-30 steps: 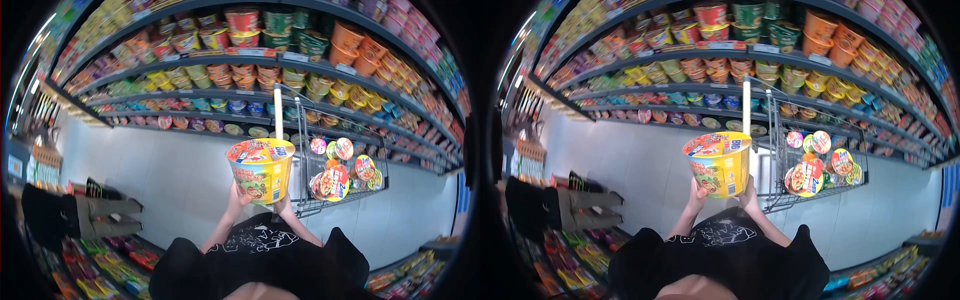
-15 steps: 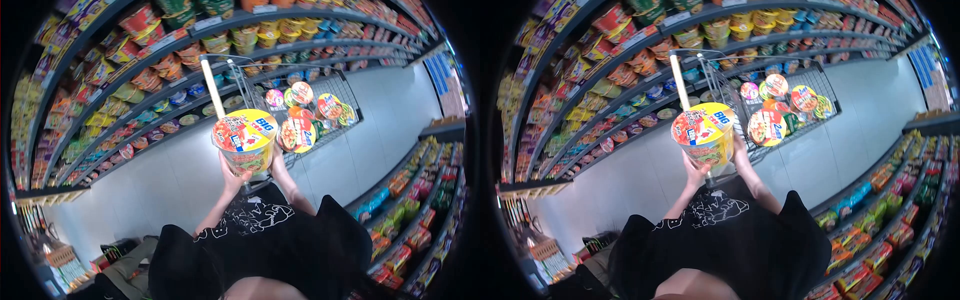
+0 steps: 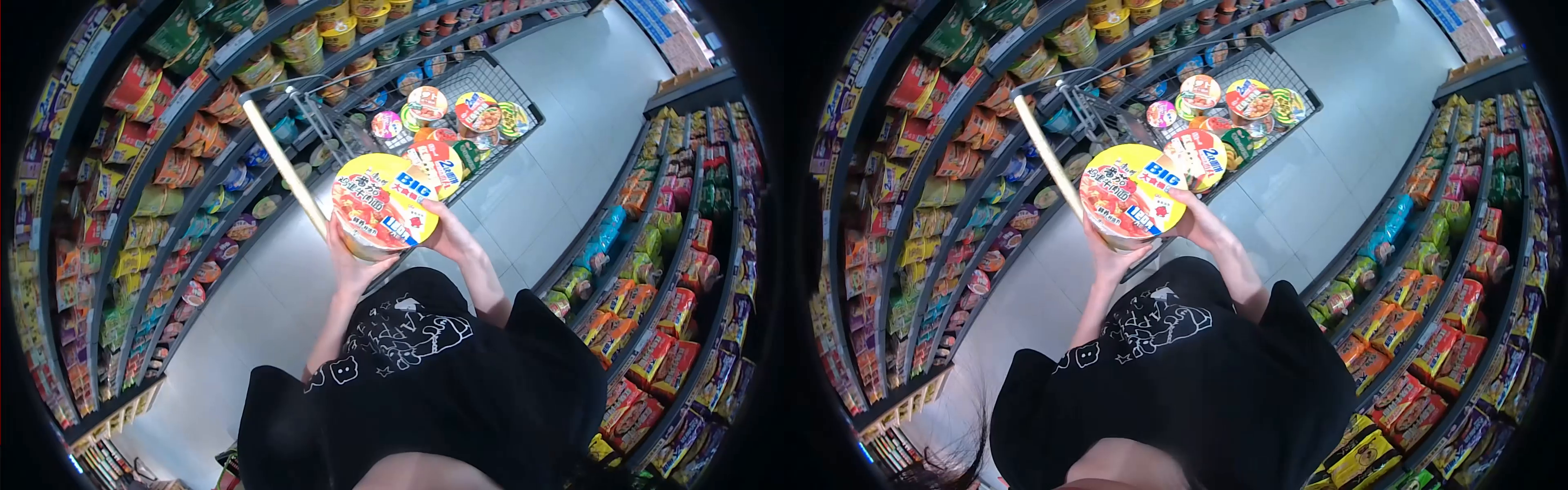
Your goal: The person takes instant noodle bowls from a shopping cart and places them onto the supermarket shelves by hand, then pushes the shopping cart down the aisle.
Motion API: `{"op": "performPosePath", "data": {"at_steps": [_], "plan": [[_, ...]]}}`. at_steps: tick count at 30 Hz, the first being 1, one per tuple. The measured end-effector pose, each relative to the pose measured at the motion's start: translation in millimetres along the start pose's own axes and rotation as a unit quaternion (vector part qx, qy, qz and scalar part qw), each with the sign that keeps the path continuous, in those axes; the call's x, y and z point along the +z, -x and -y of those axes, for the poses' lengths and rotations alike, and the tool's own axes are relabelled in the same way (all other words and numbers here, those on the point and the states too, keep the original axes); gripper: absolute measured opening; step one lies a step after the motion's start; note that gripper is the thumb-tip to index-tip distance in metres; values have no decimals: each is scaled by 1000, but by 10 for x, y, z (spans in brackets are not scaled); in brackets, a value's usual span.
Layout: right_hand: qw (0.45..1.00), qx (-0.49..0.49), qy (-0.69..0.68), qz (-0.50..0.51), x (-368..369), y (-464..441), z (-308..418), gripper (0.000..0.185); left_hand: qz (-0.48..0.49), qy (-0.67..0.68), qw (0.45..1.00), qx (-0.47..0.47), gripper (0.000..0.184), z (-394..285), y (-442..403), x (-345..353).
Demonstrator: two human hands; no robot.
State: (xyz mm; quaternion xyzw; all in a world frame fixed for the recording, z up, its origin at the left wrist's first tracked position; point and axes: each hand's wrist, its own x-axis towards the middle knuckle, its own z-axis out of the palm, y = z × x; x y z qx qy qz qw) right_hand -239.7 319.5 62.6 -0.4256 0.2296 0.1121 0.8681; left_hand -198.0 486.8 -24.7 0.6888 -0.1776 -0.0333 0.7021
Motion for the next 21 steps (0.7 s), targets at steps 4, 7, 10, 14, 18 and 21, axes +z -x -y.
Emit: {"op": "performPosePath", "data": {"at_steps": [4, 7, 10, 14, 18, 21], "plan": [[997, -51, -58, 19, -204, -9, 149, 54, 51, -126, 989, 52, 111, -301, -142, 85], [986, -116, -121, 14, -451, 11, 636, 59, 52, -170, 983, 45, 92, -447, -337, 307], [970, -209, -120, -32, -903, 23, 1268, 61, 69, -186, 980, -1, 78, -289, -531, 648], [945, -309, -35, -99, -1888, -20, 2021, 59, 13, -234, 969, -78, 79, 137, -818, 1274], [939, -287, -13, -189, -2602, 2, 2426, 52, 5, -219, 950, -223, 78, 459, -895, 1428], [937, -270, -29, -221, -3022, -101, 2588, 53, 25, -3, 924, -381, 64, 593, -807, 1404]]}}
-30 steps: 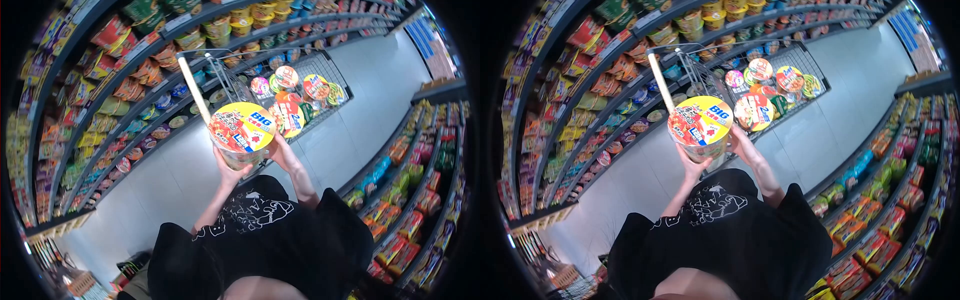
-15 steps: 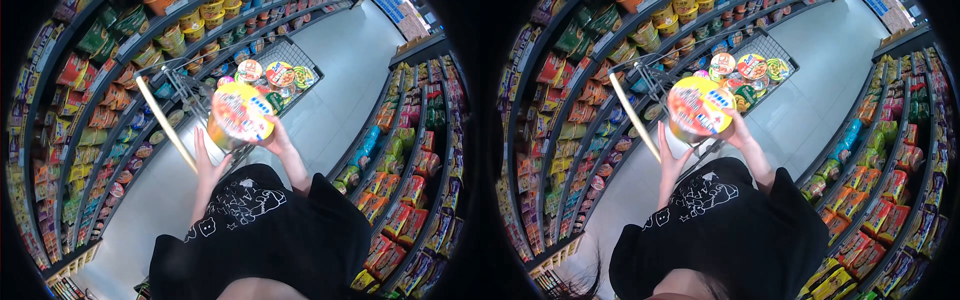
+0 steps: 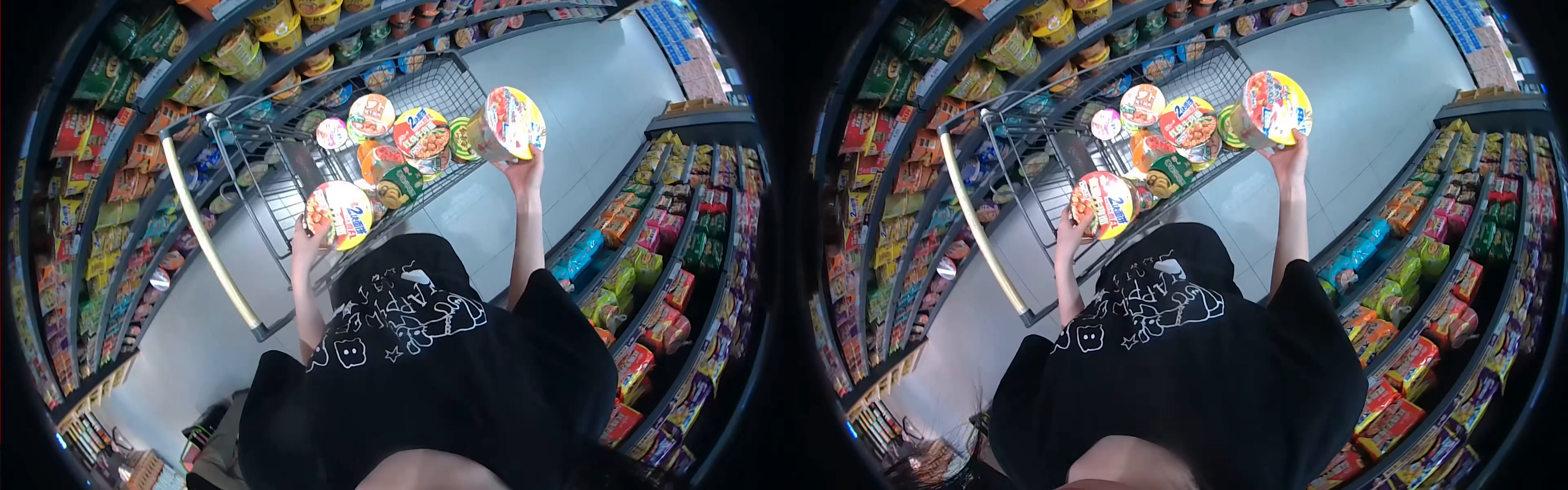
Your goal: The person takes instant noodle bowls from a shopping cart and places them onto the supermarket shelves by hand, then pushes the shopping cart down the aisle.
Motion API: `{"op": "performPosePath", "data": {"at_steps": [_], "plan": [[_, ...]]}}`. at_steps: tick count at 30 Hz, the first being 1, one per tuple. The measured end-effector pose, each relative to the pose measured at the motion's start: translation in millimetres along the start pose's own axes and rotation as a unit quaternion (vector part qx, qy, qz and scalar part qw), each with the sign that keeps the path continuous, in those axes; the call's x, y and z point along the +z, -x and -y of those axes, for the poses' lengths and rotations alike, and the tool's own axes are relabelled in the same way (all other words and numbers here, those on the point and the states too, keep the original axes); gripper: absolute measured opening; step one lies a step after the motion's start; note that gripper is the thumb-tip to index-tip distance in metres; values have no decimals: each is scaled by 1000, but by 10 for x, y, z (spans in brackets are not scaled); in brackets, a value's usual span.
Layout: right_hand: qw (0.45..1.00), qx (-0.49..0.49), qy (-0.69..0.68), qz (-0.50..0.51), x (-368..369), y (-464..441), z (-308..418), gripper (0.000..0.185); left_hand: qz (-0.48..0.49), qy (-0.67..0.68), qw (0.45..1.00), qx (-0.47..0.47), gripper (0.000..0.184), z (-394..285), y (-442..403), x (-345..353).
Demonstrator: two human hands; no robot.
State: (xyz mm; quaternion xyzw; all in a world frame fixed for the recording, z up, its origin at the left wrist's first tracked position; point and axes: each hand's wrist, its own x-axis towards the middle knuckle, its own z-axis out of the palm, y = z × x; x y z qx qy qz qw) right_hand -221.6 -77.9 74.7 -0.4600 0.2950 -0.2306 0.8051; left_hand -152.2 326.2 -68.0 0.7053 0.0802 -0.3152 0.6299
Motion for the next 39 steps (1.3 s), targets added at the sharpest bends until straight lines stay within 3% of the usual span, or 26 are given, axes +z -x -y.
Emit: {"op": "performPosePath", "data": {"at_steps": [1, 3, 11, 17, 19, 25, 28, 30, 31, 33, 34, 36, 37, 39], "plan": [[1000, 11, 3, -2, -35, -96, 2, 53, 49, 102, 993, -37, 50, -28, 61, 8], [1000, 4, 11, -28, -67, -301, 4, 55, 48, 161, 985, -46, 35, 48, 114, 49], [997, 22, -72, -4, -41, -1096, -119, 56, 2, 159, 985, -63, 34, 239, 141, 34], [998, 41, -53, -14, 152, -1542, -128, 53, 4, 151, 984, -97, 37, 188, 144, 12], [997, 53, -43, 30, 147, -1731, -193, 54, 3, 163, 982, -94, 37, 235, 142, 12], [990, 120, -72, 27, 91, -2152, -661, 48, -14, 165, 984, -68, 38, 374, 123, 18], [967, 167, -178, 67, -149, -2485, -1054, 42, -25, 162, 986, -41, 39, 368, 149, 47], [994, 106, -37, 11, -130, -2572, -1234, 38, -34, 167, 985, -38, 38, 304, 165, 66], [993, 113, -34, 14, -133, -2638, -1332, 38, -37, 169, 984, -38, 37, 286, 190, 79], [983, 128, 31, -129, -161, -2791, -1531, 37, -52, 167, 984, -43, 36, 268, 219, 92], [982, 134, 35, -126, -212, -2849, -1627, 37, -61, 154, 986, -29, 36, 279, 243, 104], [955, 139, 183, -189, -246, -2966, -1761, 36, -106, 81, 991, -11, 36, 467, 219, 103], [955, 141, 184, -184, -224, -2983, -1776, 36, -166, -148, 965, -141, 40, 26, 331, 125], [907, 152, 340, -195, -213, -2983, -1785, 30, -232, -344, 891, -184, 42, -567, 451, 141]]}}
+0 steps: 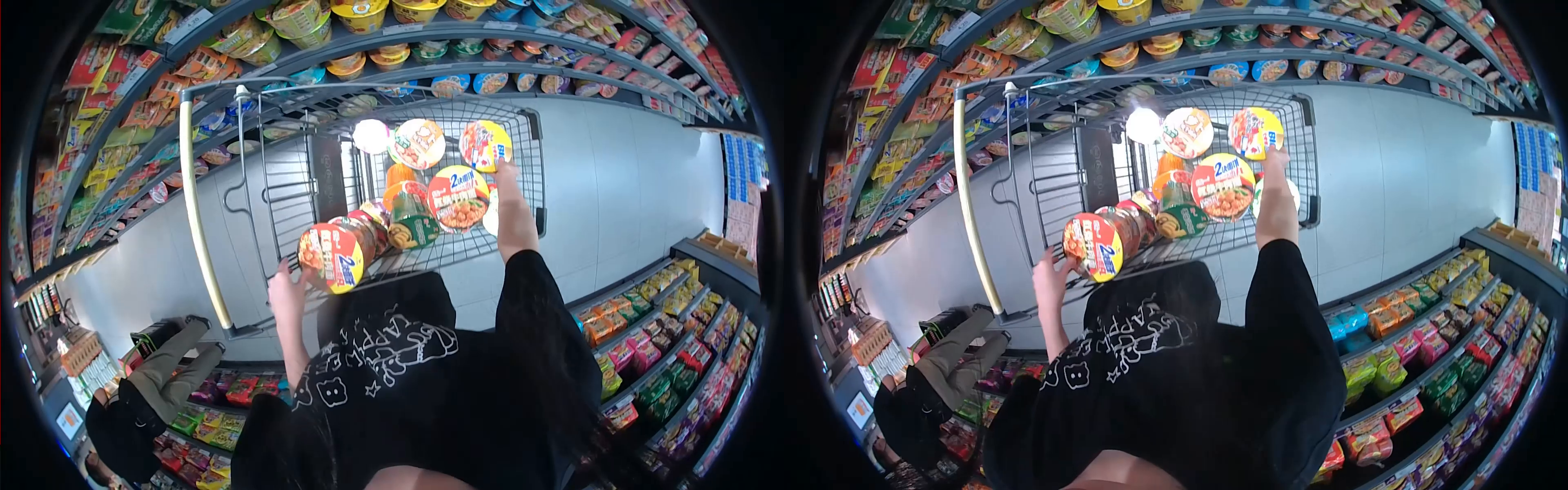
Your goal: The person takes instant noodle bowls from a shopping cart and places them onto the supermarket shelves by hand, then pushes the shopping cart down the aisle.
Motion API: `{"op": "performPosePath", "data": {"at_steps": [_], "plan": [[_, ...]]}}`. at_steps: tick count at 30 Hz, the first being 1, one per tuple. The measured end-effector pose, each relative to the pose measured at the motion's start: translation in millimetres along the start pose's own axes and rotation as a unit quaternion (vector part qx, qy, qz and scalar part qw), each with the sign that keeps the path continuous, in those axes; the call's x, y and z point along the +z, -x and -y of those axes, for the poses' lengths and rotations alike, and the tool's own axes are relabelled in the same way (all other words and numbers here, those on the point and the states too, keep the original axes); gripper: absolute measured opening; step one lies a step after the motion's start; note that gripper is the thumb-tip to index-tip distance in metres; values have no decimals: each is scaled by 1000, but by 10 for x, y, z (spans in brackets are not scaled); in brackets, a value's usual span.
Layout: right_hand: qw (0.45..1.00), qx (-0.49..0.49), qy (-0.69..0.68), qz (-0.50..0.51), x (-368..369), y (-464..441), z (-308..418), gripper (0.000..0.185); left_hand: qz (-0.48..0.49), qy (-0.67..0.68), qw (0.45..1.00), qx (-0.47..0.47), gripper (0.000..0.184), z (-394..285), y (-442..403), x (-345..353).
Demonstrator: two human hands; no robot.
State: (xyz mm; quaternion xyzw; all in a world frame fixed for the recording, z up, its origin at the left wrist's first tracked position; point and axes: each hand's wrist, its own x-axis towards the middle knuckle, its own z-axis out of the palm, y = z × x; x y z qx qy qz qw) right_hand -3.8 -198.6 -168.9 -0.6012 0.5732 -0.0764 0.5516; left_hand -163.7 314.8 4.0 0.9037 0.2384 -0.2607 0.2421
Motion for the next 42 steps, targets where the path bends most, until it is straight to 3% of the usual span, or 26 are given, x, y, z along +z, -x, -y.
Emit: {"op": "performPosePath", "data": {"at_steps": [1, 3, 4, 7, 8, 9, 11, 12, 13, 14, 16, 17, 19, 21, 25, 27, 28, 29, 30, 34, 37, 38, 39, 40, 41, 42], "plan": [[1000, -2, 0, 4, 34, -54, -9, 30, -4, 2, 1000, -2, 42, -229, -27, -180], [997, -17, 71, 6, -1, -259, -176, 28, -102, 156, 978, 92, 40, -683, -169, -423], [994, -26, 105, 9, 19, -400, -257, 27, -107, 149, 969, 166, 40, -906, -336, -447], [988, -33, 148, 38, 75, -695, -391, 30, -1, 79, 950, 303, 43, -1619, -1150, -147], [984, -50, 161, 49, 49, -705, -419, 22, 28, 45, 940, 338, 45, -1795, -1477, 95], [908, -115, 388, 111, 7, -868, -434, 20, 77, 28, 940, 332, 48, -1962, -1786, 388], [772, -171, 590, 164, -68, -1064, -439, 18, 117, -12, 926, 358, 59, -2096, -2426, 1176], [887, -70, 438, 129, -88, -964, -372, 19, 108, -35, 915, 388, 66, -2104, -2648, 1520], [960, 34, 265, 87, -126, -947, -372, 20, 254, 24, 925, 282, 72, -2223, -2660, 1529], [959, 37, 269, 85, -116, -941, -355, 20, 391, 81, 902, 166, 78, -2308, -2642, 1529], [843, -254, 471, 47, -132, -1010, -343, 22, 476, 288, 824, 103, 81, -2253, -2616, 1773], [828, -311, 467, 18, -11, -610, -109, 24, 467, 291, 830, 87, 76, -2247, -2554, 1848], [833, -408, 362, 88, 118, -499, 31, 26, 462, 296, 834, 65, 71, -2197, -2483, 1957], [829, -421, 319, 185, 365, -256, 218, 28, 435, 449, 779, 45, 62, -2055, -2544, 2051], [782, -258, 339, 455, 928, -336, 93, 30, 438, 467, 768, 17, 65, -1794, -2820, 1728], [718, -242, 459, 463, 1205, -26, 119, 36, 417, 472, 776, 32, 60, -1584, -2989, 1592], [716, -254, 438, 480, 1347, -53, -24, 41, 409, 480, 775, 44, 58, -1508, -3027, 1512], [709, -209, 484, 468, 1467, -95, -134, 44, 366, 453, 813, 13, 49, -1458, -3023, 1473], [700, -163, 527, 454, 1568, -105, -198, 47, 366, 453, 812, 12, 49, -1443, -2985, 1445], [703, -75, 528, 470, 1689, -204, -418, 46, 298, 402, 864, -57, 37, -1313, -2967, 1576], [795, -83, 420, 430, 1561, -168, -461, 30, 207, 425, 878, -71, 33, -1315, -2876, 1636], [798, -83, 418, 426, 1537, -161, -442, 30, 210, 422, 879, -68, 33, -1373, -2885, 1581], [837, -69, 384, 384, 1507, -152, -389, 29, 199, 225, 952, -63, 32, -1466, -2879, 1485], [871, -58, 350, 339, 1468, -152, -312, 28, 177, 20, 983, -54, 33, -1547, -2869, 1433], [844, -61, 368, 387, 1370, -160, -214, 33, 20, -142, 983, 115, 30, -1525, -2871, 1561], [846, -62, 366, 384, 1327, -165, -212, 33, 26, -159, 974, 158, 25, -1727, -2696, 1370]]}}
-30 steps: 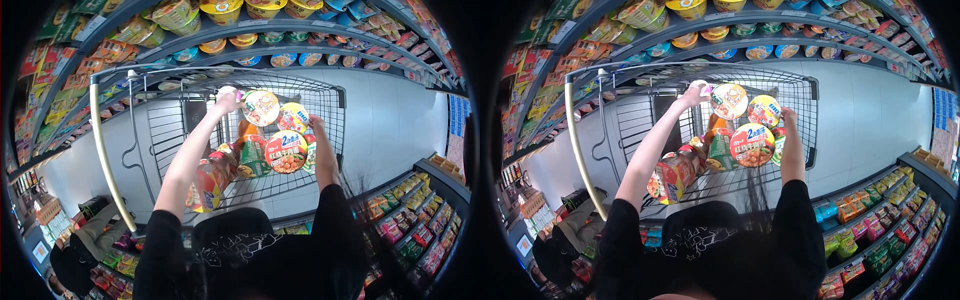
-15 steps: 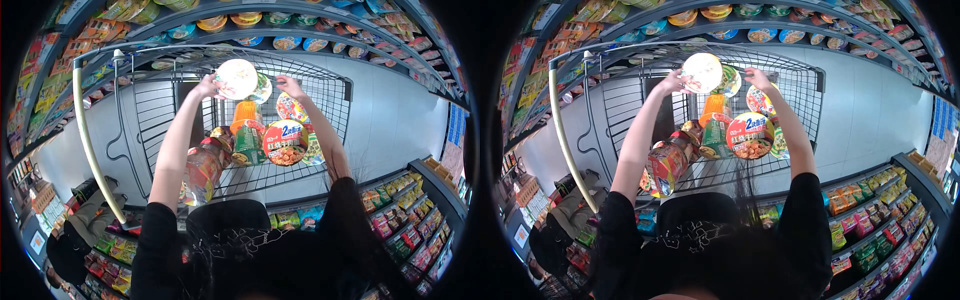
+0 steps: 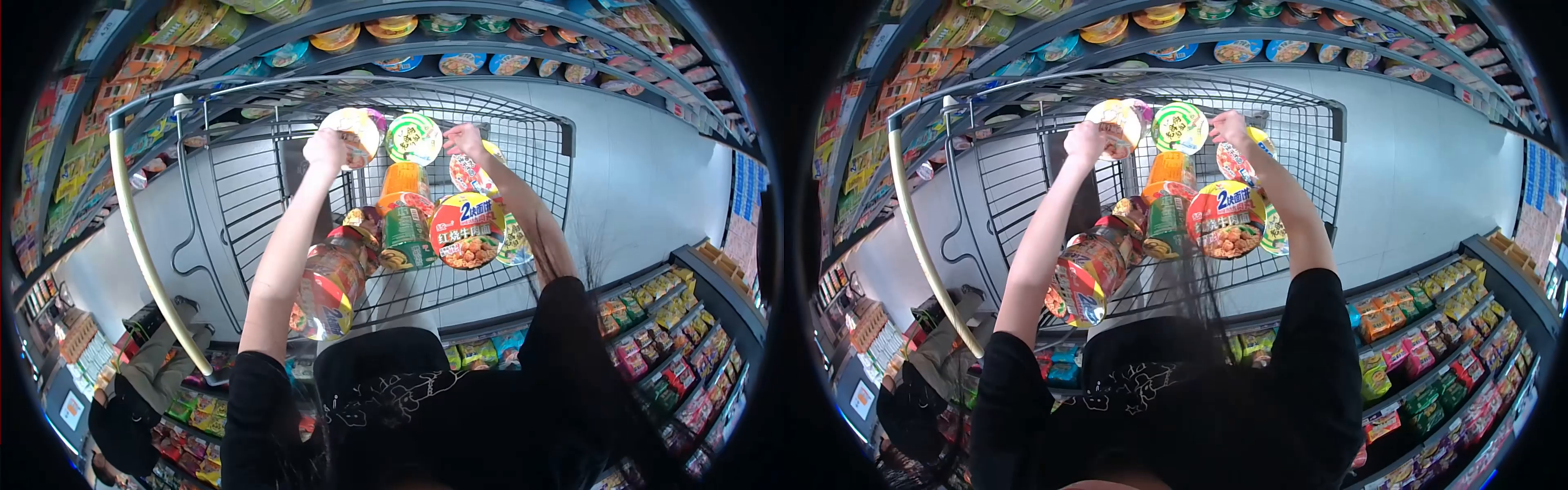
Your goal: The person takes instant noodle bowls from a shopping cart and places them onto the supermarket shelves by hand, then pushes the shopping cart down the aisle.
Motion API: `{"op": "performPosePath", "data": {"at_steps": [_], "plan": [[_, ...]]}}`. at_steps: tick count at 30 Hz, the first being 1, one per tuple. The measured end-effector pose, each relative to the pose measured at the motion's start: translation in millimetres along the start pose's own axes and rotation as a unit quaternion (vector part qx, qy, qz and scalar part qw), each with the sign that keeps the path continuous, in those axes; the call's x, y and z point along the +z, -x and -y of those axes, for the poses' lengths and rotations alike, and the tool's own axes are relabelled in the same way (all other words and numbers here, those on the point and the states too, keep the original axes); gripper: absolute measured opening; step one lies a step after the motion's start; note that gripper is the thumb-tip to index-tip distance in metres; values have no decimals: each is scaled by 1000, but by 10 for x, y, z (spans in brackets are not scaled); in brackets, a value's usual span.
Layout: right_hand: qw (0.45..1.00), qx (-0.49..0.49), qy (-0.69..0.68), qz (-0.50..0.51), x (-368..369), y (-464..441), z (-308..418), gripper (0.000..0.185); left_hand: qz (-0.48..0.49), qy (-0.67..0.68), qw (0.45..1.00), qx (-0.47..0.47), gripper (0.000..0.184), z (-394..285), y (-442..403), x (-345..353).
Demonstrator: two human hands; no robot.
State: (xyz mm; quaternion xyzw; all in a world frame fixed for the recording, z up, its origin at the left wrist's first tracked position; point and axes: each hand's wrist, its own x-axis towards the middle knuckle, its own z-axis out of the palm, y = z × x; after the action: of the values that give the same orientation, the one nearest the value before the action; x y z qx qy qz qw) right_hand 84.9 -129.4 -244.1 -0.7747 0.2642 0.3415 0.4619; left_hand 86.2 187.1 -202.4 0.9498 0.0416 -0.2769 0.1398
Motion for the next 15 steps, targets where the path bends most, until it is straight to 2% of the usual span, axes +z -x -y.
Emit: {"op": "performPosePath", "data": {"at_steps": [2, 3, 4, 5, 6, 7, 8, 9, 11, 12, 13, 14, 15], "plan": [[997, 1, 71, -19, -19, -39, -13, 38, -76, -126, 989, 5, 29, -386, 166, 36], [995, 31, 94, -28, 6, 5, 65, 51, -30, -109, 991, 78, 37, -654, 494, -311], [995, 30, 92, -29, 67, 2, 72, 51, 130, -33, 981, 142, 48, -848, 683, -544], [998, 32, 58, -1, 146, -17, 86, 54, 218, 47, 950, 218, 64, -953, 791, -445], [999, 32, 23, 27, 219, -48, 108, 56, 274, 169, 890, 323, 76, -1041, 822, -148], [998, -19, 57, 25, 302, -108, 48, 48, 291, 210, 870, 338, 73, -1135, 941, 29], [998, -22, 54, 27, 318, -154, 45, 48, 308, 250, 848, 352, 70, -1186, 1026, 138], [997, -29, 74, 18, 324, -189, 42, 43, 309, 246, 849, 351, 70, -1182, 1013, 174], [994, -35, 107, -14, 333, -205, -19, 34, 306, 395, 758, 420, 62, -1183, 1030, 267], [994, -32, 104, -16, 297, -153, -21, 34, 320, 346, 781, 410, 56, -1174, 1011, 177], [966, -134, 215, -60, 225, -76, 36, 37, 350, 346, 773, 400, 55, -1145, 972, 217], [913, -231, 321, -103, 142, 7, 100, 40, 380, 345, 764, 390, 55, -1110, 944, 255], [908, -170, 370, -102, 113, 226, 271, 45, 439, 345, 753, 348, 53, -1083, 923, 154]]}}
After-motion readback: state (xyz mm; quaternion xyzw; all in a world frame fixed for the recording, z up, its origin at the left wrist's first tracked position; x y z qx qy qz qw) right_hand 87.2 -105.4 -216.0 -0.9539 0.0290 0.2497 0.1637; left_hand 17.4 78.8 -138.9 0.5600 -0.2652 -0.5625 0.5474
